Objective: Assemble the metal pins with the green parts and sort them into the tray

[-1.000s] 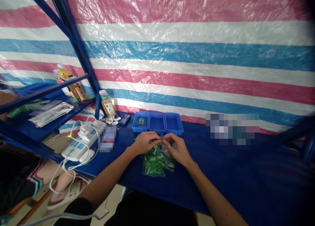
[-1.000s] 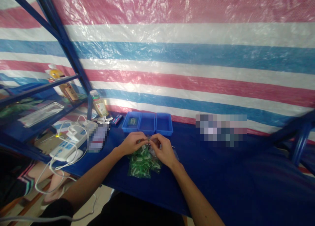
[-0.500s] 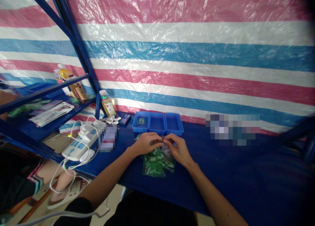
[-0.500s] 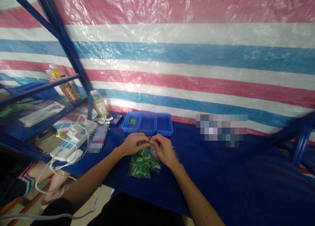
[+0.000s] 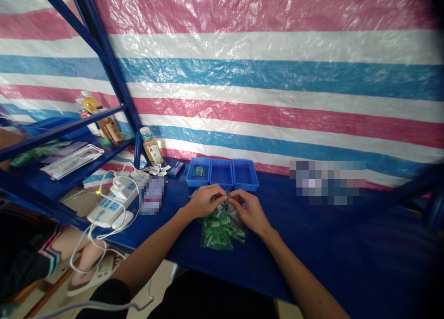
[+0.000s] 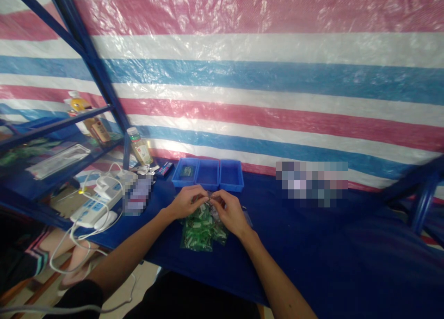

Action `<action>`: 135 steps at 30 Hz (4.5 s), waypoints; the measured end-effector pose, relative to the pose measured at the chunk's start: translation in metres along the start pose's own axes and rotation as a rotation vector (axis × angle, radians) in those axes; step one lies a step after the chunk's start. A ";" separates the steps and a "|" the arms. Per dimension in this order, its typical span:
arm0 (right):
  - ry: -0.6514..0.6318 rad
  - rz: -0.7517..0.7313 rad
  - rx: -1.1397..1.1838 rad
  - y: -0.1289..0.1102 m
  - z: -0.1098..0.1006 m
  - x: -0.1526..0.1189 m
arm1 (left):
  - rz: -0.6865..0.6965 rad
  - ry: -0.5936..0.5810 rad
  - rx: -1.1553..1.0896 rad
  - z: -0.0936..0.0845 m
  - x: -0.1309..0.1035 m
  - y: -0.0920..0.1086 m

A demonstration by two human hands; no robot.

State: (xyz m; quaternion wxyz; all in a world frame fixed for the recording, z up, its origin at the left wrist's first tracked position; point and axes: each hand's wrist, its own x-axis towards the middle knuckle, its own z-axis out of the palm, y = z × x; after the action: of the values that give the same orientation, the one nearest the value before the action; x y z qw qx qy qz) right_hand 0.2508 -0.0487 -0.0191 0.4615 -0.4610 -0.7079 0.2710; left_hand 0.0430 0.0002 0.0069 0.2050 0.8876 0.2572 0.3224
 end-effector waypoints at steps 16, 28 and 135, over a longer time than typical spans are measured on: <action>0.005 0.141 0.245 0.013 -0.001 0.003 | 0.166 0.085 -0.013 0.003 0.001 -0.006; 0.117 -0.098 0.165 0.002 -0.007 0.004 | 0.115 0.211 0.066 0.003 0.002 -0.014; 0.009 0.114 0.254 0.011 -0.004 0.002 | -0.108 -0.015 -0.051 0.001 -0.002 -0.007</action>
State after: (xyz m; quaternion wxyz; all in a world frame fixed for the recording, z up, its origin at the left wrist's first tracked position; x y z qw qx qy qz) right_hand 0.2588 -0.0429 -0.0254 0.5032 -0.4396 -0.6385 0.3820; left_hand 0.0405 0.0041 0.0018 0.2466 0.8693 0.2950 0.3105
